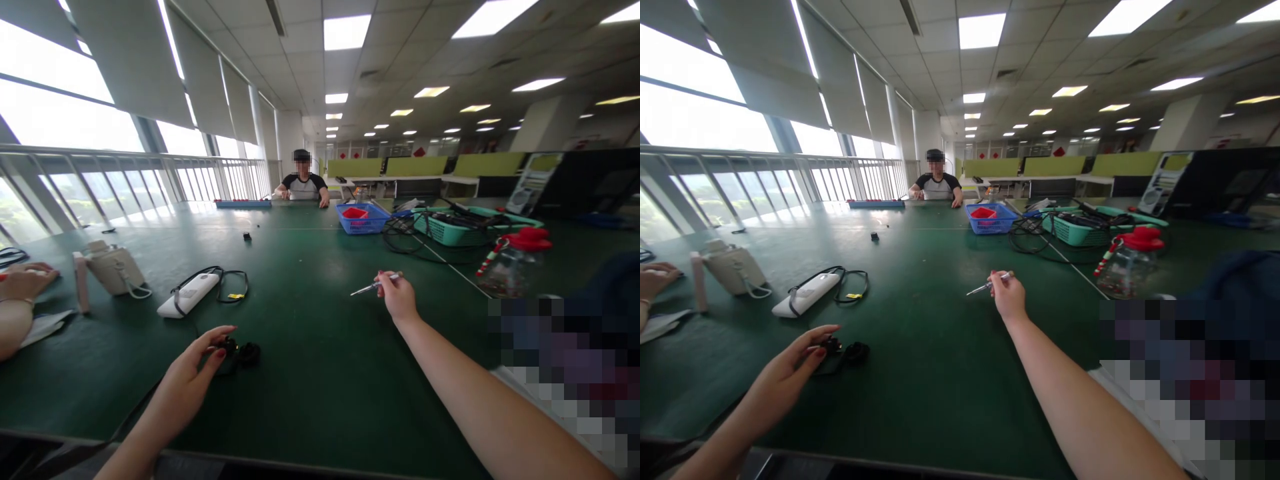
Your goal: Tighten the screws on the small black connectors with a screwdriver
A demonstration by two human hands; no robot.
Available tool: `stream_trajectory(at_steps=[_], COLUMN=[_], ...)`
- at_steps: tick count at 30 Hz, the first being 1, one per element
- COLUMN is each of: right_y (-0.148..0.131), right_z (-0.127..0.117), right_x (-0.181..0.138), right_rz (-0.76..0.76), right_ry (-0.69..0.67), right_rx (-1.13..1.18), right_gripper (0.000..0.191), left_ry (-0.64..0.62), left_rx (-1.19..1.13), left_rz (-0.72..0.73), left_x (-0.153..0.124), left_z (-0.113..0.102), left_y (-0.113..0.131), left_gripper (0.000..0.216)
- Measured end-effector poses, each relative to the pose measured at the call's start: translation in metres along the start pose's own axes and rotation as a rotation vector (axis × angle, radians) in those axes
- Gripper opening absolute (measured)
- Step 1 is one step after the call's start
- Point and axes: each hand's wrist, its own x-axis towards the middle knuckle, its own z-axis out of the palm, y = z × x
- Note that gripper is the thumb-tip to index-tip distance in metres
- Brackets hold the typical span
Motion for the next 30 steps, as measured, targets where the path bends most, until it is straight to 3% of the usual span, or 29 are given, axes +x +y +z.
stream_trajectory(at_steps=[6,15,21,24,27,30], right_y=[-0.003,-0.003,-0.004,-0.005,-0.006,-0.005], right_z=[0.000,-0.001,0.000,0.000,0.001,0.001], right_x=[-0.001,-0.002,-0.003,-0.004,-0.004,-0.004], right_rz=[-0.015,-0.031,-0.030,-0.029,-0.040,-0.048], right_ry=[-0.044,-0.068,-0.080,-0.098,-0.094,-0.092], right_rx=[-0.012,-0.047,-0.055,-0.041,-0.048,-0.054], right_gripper=[0.039,0.042,0.042,0.044,0.044,0.044], left_ry=[-0.043,-0.109,-0.194,-0.268,-0.265,-0.263], left_rx=[0.152,0.242,0.240,0.260,0.295,0.332], left_rz=[0.081,0.074,0.096,0.150,0.192,0.188], left_x=[0.001,0.002,-0.005,-0.007,-0.007,-0.006], left_z=[0.009,0.028,0.022,0.010,-0.003,-0.008], left_y=[0.011,0.012,0.011,0.002,-0.017,-0.038], left_gripper=[0.035,0.034,0.034,0.037,0.053,0.053])
